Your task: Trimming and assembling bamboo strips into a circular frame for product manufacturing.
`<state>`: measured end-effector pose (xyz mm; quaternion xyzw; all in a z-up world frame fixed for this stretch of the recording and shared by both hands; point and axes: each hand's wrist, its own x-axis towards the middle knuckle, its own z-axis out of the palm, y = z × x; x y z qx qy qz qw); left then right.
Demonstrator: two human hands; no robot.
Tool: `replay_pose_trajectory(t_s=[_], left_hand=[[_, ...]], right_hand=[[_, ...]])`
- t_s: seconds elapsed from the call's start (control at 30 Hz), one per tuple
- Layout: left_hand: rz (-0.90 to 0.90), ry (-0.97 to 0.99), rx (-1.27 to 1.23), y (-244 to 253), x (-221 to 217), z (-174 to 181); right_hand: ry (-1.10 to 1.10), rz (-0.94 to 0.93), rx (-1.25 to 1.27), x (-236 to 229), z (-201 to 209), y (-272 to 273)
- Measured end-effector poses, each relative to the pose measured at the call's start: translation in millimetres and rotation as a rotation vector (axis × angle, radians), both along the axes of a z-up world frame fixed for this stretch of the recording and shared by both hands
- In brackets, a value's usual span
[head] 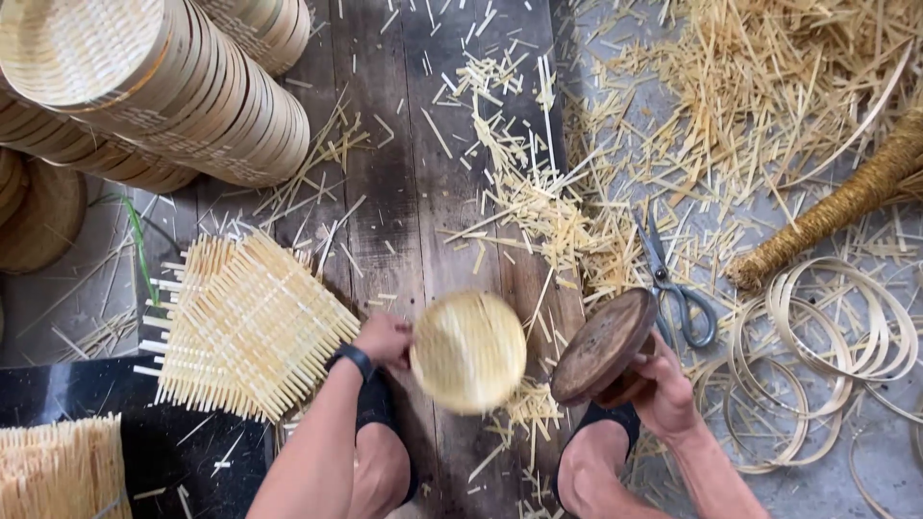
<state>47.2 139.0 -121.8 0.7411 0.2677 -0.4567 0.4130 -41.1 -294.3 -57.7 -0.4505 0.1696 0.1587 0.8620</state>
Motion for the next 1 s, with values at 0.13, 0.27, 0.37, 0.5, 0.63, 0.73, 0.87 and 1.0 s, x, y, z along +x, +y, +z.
replay_pose_trajectory(t_s=[0.13, 0.27, 0.37, 0.5, 0.63, 0.73, 0.87, 1.0], left_hand=[[0.464, -0.349, -0.225, -21, 74, 24], [0.628, -0.483, -0.398, -86, 68, 60], [0.151, -0.329, -0.240, -133, 8, 38], [0.126, -0.317, -0.256, -160, -71, -13], [0.551, -0.600, -0.347, -118, -73, -10], [0.301, -0.711, -0.195, -55, -46, 30], [-0.456, -0.806, 0.692, 47, -46, 43], [-0.603, -0.633, 1.142, 147, -85, -33]], right_hand=[[-0.027, 0.038, 0.029, -4, -12, 0], [0.000, 0.000, 0.034, 1, -7, 16], [0.054, 0.019, 0.086, 12, 6, 38], [0.069, 0.151, 0.132, 24, 15, 63], [0.166, 0.132, -0.103, 19, 1, 69], [0.196, 0.318, -0.642, 19, -40, 71], [0.245, 0.330, -0.503, 7, -55, 80], [0.226, 0.338, -0.447, 10, -59, 84]])
